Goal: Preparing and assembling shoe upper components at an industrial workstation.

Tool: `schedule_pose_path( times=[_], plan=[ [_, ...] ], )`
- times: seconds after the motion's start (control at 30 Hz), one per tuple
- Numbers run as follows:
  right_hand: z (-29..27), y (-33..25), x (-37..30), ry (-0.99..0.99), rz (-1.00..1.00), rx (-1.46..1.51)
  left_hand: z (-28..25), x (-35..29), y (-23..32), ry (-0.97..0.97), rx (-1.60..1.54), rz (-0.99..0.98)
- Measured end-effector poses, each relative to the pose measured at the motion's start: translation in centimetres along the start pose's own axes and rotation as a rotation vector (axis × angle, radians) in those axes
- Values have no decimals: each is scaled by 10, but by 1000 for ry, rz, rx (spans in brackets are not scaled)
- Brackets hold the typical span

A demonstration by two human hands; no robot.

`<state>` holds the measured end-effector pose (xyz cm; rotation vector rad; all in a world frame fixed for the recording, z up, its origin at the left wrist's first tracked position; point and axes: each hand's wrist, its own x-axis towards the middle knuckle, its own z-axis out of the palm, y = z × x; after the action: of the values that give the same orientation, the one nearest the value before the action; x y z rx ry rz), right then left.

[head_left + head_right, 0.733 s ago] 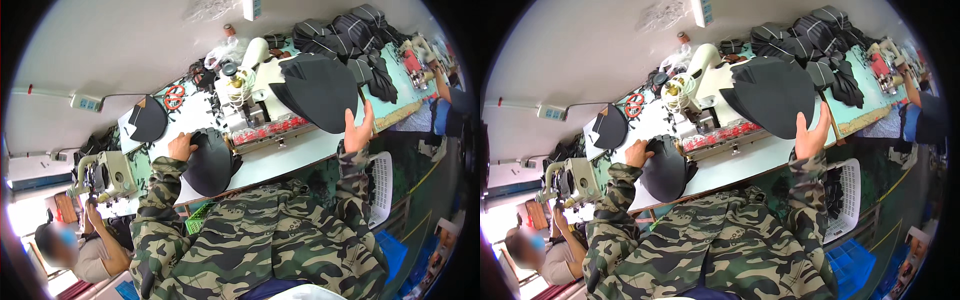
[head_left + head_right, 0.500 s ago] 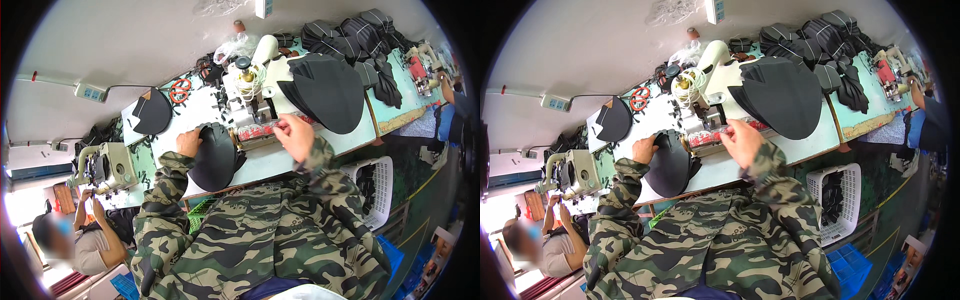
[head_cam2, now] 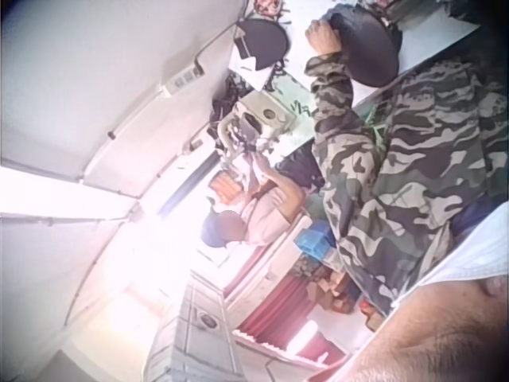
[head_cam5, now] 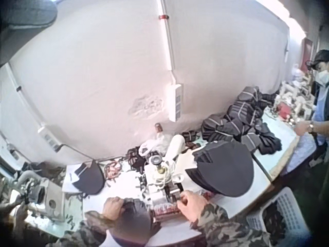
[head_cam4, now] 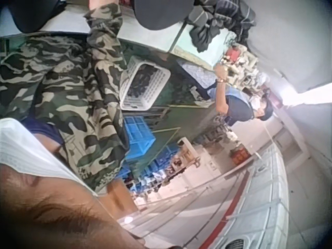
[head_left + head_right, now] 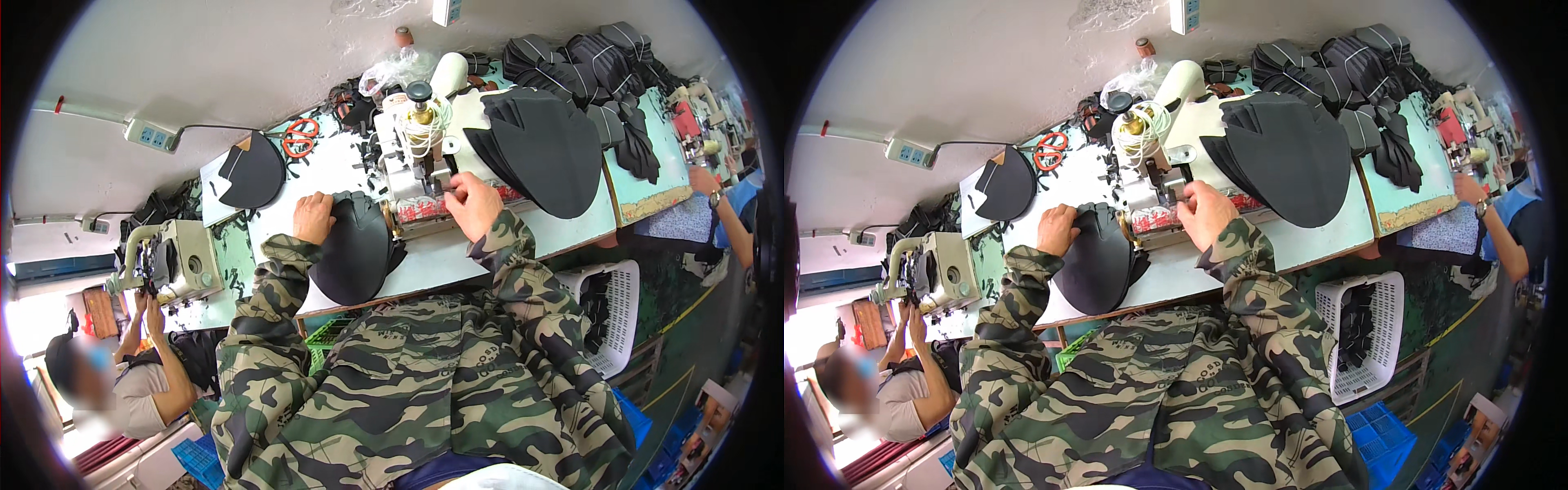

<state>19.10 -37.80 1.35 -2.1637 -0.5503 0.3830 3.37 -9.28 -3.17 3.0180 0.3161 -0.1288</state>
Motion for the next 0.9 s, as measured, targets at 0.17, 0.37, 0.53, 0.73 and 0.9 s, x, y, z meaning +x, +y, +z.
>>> schedule_pose_path(
  times=[0.17,0.37,0.53,0.73,0.9],
  plan=[
    [23,-5,17,-61,-182,-172,25,-14,-5,96,110,69],
    [-20,19,-8,81,-63,-194,-15,4,17,-63,-65,-54],
    [-11,33,-56,-328,132,596,-102,7,48,-747,-707,-16],
    [-3,44,-82,-574,157,967,-93,24,88,-443,-1145,-44],
    [-12,2,-91,-31,133,445,-70,41,109,-477,-962,-235]
  ],
)
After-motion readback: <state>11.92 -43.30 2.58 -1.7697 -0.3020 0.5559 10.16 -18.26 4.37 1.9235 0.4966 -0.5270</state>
